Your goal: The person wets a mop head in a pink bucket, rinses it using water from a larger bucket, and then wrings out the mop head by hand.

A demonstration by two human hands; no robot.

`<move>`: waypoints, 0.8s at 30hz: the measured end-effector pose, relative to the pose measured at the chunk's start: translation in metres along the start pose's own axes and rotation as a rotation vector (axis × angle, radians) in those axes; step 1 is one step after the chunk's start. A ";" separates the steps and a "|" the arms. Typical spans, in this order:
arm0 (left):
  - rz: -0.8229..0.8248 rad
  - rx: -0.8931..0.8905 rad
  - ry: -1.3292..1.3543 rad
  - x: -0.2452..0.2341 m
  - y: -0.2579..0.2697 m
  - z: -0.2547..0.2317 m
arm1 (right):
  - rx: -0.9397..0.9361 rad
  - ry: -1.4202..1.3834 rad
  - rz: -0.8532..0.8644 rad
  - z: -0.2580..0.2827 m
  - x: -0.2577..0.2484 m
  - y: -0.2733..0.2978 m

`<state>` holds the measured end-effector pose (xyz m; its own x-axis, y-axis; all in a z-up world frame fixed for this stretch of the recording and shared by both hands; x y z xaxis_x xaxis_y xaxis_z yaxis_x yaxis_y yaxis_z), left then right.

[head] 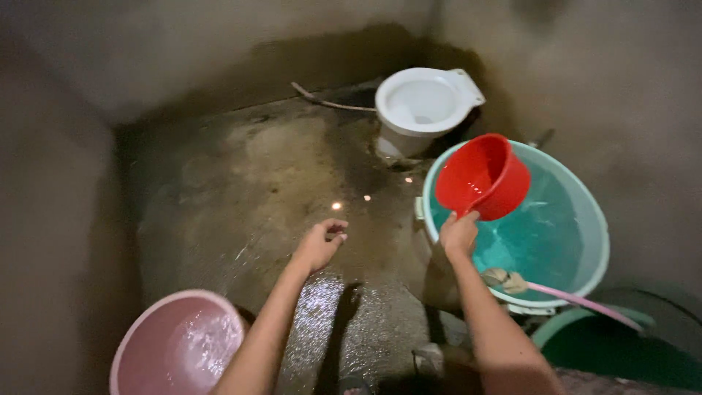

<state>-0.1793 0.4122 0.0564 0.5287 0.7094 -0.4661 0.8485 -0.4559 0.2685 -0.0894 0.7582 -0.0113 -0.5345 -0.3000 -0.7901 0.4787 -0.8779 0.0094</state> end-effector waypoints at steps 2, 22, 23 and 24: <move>0.036 0.035 -0.006 0.017 -0.010 -0.012 | 0.081 0.031 0.010 -0.013 0.001 -0.003; 0.219 0.063 -0.018 0.095 -0.050 -0.050 | 0.332 0.175 0.179 -0.033 -0.019 0.010; 0.218 0.063 -0.026 0.094 -0.050 -0.049 | 0.333 0.171 0.173 -0.034 -0.020 0.010; 0.217 0.062 -0.032 0.094 -0.050 -0.048 | 0.342 0.161 0.173 -0.035 -0.020 0.009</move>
Point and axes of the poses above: each hand's wrist, its own y-axis away from the middle knuckle, its own x-axis out of the palm, z = x × y, the point moved 2 cm from there along -y, towards the middle knuckle, and after that the axes turned 1 degree about -z, right-handed, at the moved point
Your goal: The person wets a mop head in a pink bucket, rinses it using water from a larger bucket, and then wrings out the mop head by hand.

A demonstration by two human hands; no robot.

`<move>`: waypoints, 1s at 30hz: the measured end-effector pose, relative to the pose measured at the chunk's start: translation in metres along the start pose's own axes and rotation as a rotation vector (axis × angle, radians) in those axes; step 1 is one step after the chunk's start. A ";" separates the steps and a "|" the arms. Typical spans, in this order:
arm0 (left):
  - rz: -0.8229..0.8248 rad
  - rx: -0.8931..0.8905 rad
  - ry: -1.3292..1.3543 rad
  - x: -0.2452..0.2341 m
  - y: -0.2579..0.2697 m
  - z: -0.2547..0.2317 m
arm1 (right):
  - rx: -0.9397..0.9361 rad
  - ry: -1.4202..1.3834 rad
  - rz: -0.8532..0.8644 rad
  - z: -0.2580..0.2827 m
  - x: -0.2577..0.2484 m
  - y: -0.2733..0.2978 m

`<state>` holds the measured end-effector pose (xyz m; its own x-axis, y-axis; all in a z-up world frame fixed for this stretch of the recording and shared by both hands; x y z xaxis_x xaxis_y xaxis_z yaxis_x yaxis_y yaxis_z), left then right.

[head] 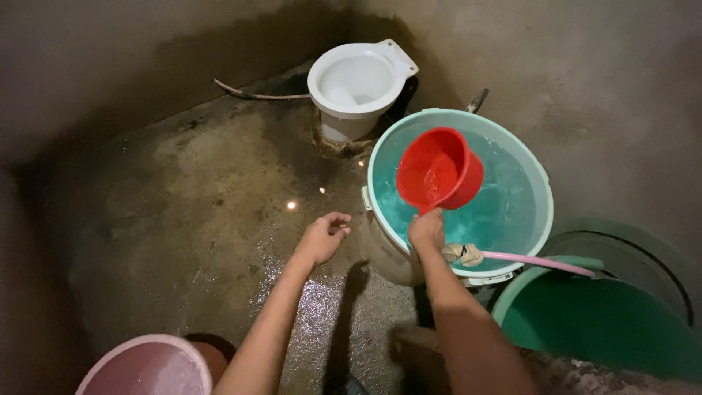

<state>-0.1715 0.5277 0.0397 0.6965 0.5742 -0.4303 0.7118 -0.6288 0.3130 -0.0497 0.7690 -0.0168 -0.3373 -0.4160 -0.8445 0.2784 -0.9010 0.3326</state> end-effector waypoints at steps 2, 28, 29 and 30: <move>-0.004 -0.003 -0.004 -0.002 -0.001 0.002 | 0.013 -0.020 0.006 0.002 -0.002 0.000; -0.340 -0.028 0.105 -0.142 0.105 0.068 | -0.994 0.053 -0.205 0.164 0.017 0.144; -0.368 -0.043 0.090 -0.156 0.120 0.069 | -1.030 0.044 -0.182 0.173 0.019 0.158; -0.392 -0.060 0.077 -0.168 0.136 0.069 | -1.063 0.055 -0.159 0.182 0.021 0.171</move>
<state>-0.1983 0.3095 0.0959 0.3743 0.8035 -0.4629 0.9273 -0.3240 0.1875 -0.1727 0.5835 0.0987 -0.4051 -0.2730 -0.8726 0.8829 -0.3648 -0.2958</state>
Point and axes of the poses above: each hand's wrist, its own y-axis away from the middle knuckle, its own x-axis out of the palm, z = x × y, the point moved 2 cm from there along -y, towards the middle knuckle, and after that the axes turned 1 degree about -z, right-handed, at the moved point
